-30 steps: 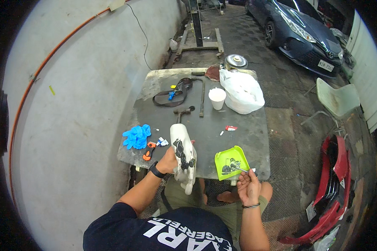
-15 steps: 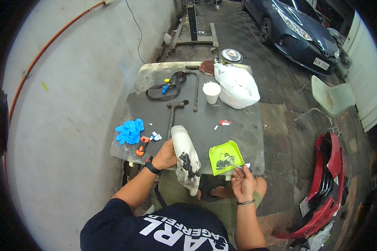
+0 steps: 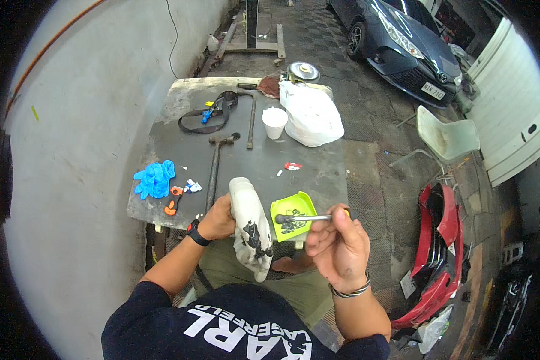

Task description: The person sits at a workbench and applies a substance from a small tube onto a screwdriver. They then use the screwdriver to spread the substance onto a white plastic car part, likely a headlight housing, while holding it in their left hand.

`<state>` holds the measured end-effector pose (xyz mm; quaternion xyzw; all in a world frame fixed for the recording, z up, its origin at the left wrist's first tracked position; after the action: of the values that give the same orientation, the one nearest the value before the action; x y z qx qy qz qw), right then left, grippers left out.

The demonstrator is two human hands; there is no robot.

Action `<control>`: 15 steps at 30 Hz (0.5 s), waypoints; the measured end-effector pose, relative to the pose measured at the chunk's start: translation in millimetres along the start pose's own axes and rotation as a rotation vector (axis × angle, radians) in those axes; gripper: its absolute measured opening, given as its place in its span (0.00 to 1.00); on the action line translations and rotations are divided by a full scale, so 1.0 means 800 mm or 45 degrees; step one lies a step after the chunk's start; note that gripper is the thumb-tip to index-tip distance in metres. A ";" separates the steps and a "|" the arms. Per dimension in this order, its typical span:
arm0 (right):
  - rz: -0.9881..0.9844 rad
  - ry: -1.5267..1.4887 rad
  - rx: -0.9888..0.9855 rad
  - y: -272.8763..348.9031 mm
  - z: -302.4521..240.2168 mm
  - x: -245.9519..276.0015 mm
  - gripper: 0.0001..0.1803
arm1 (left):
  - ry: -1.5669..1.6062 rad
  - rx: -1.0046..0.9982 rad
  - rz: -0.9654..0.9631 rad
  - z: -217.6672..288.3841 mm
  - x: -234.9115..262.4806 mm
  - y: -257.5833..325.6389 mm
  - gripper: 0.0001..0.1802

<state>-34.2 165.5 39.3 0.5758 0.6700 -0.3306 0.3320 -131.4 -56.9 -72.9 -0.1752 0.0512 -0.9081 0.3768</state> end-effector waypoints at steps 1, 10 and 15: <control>-0.030 0.053 -0.016 -0.005 -0.001 -0.015 0.12 | 0.016 0.016 0.002 -0.001 -0.001 0.000 0.37; -0.086 0.441 -0.081 -0.027 0.010 -0.036 0.10 | 0.032 -0.026 0.004 0.011 0.004 0.003 0.36; -0.170 0.537 -0.070 -0.029 0.015 -0.036 0.10 | -0.019 -0.055 -0.010 0.011 0.007 0.005 0.37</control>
<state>-52.7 137.0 57.8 0.5772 0.7700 -0.2059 0.1775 -129.3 -63.1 -64.3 -0.1904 0.0671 -0.9070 0.3697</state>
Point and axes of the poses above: each hand's wrist, its own y-axis away from the middle knuckle, its own x-axis out of the back of the hand, z = x × y, the point moved 8 cm from there along -y, towards the middle knuckle, and after that the axes turned 12 degrees about -z, right-handed, at the moved point
